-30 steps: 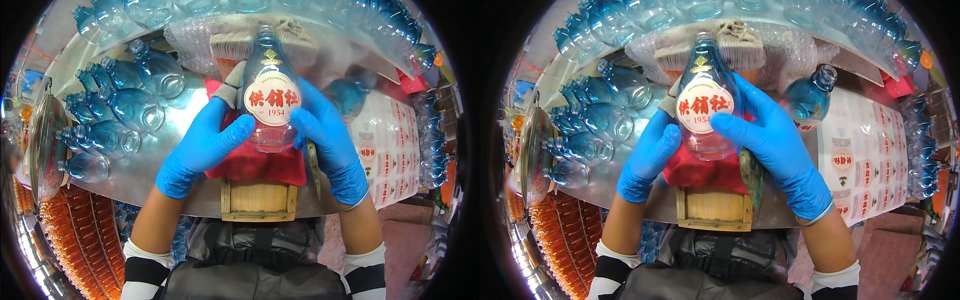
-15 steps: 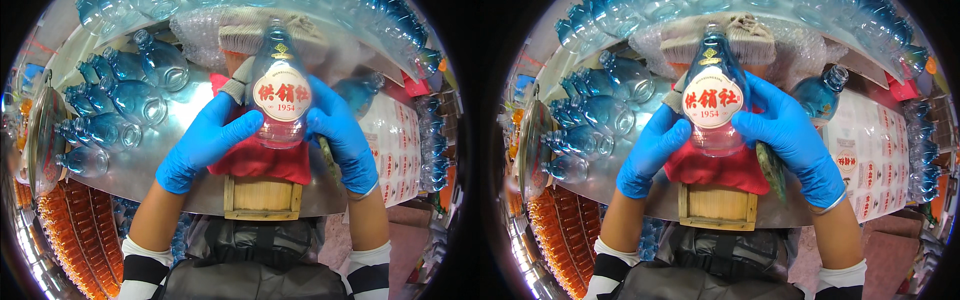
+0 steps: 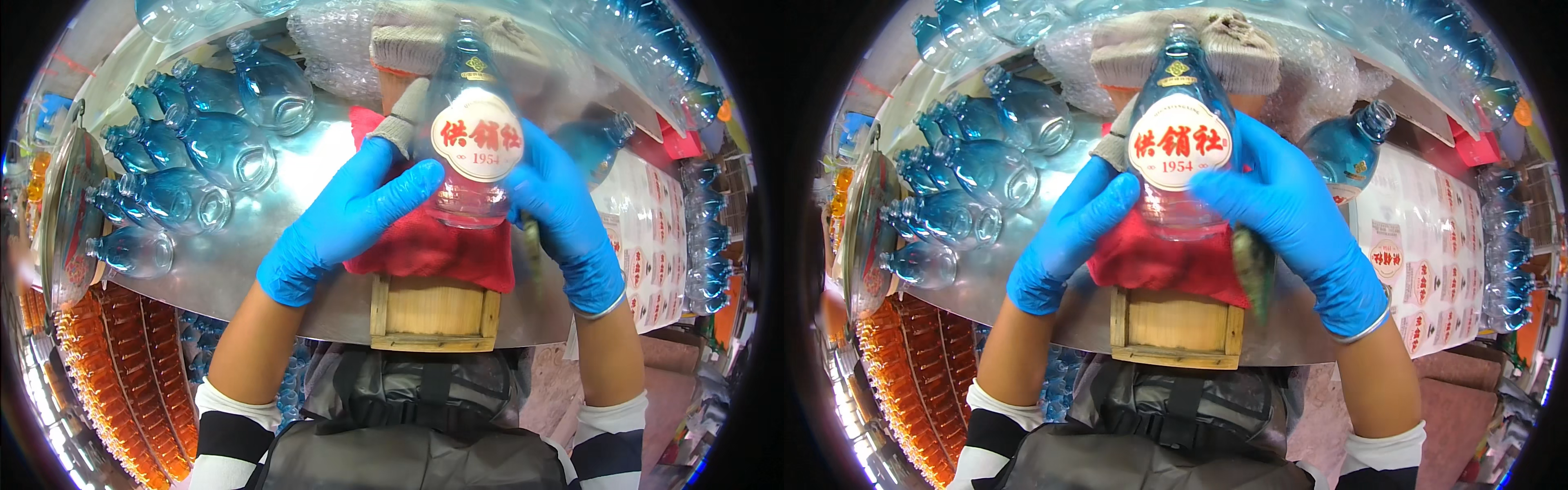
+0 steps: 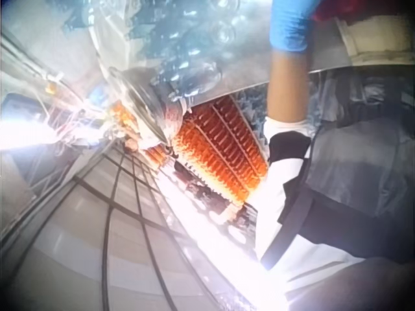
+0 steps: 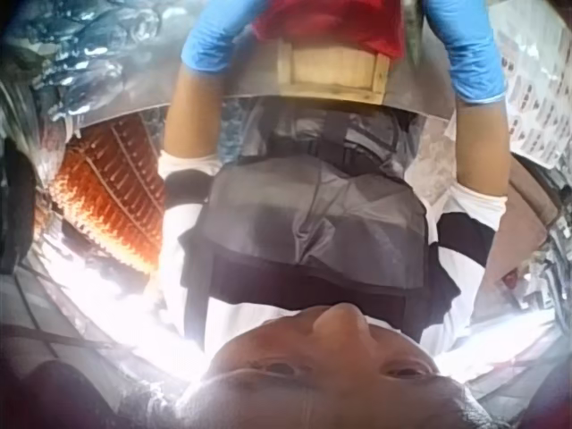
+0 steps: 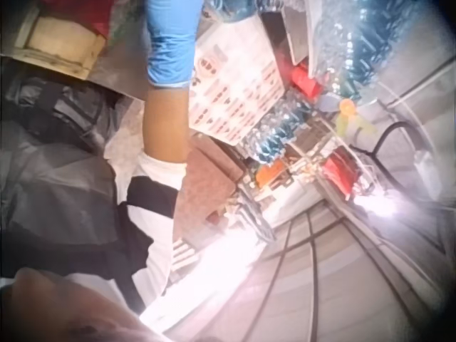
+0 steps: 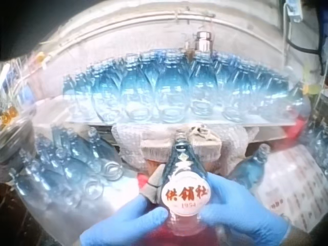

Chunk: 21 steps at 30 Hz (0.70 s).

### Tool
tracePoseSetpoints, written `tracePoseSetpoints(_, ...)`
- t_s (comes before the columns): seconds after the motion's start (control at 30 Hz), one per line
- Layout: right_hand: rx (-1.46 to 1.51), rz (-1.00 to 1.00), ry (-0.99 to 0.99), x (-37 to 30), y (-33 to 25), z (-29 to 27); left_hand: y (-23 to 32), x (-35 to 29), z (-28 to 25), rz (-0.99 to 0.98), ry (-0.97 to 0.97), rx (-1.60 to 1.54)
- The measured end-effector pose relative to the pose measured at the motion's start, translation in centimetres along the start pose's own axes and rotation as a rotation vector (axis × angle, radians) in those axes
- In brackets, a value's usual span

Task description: The person applies circular labels to blue glass bottles using a green sponge to smooth them out. They repeatedly pick up bottles, apply labels, and wipe the surface to ensure adhesion. The person also briefly dips a bottle into a metal pot of liquid during the process.

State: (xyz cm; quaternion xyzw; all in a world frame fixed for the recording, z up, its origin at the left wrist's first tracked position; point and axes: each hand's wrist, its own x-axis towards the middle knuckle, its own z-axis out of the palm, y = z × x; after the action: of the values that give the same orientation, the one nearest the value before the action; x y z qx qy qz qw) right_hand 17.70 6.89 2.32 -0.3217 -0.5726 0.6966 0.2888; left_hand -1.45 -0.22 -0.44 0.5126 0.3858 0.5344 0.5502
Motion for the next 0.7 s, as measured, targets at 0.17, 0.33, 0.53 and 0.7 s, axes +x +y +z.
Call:
tracePoseSetpoints(0.17, 0.005, 0.089, -0.020, -0.3, 0.0, -0.4, -1.6, 0.6, 0.1, 0.142, 0.002, 0.159)
tracePoseSetpoints(0.33, 0.129, 0.060, -0.055, -0.3, 0.9, -1.2, -1.2, 0.2, 0.6, 0.052, -0.004, -0.058)
tracePoseSetpoints(0.53, 0.150, 0.056, -0.069, -0.6, 0.8, -1.3, -0.8, -0.1, 0.4, 0.007, -0.018, -0.018)
tracePoseSetpoints(0.7, 0.143, -0.009, -0.059, 0.1, 2.1, -1.2, -0.7, 0.1, 0.6, -0.025, -0.010, -0.021)
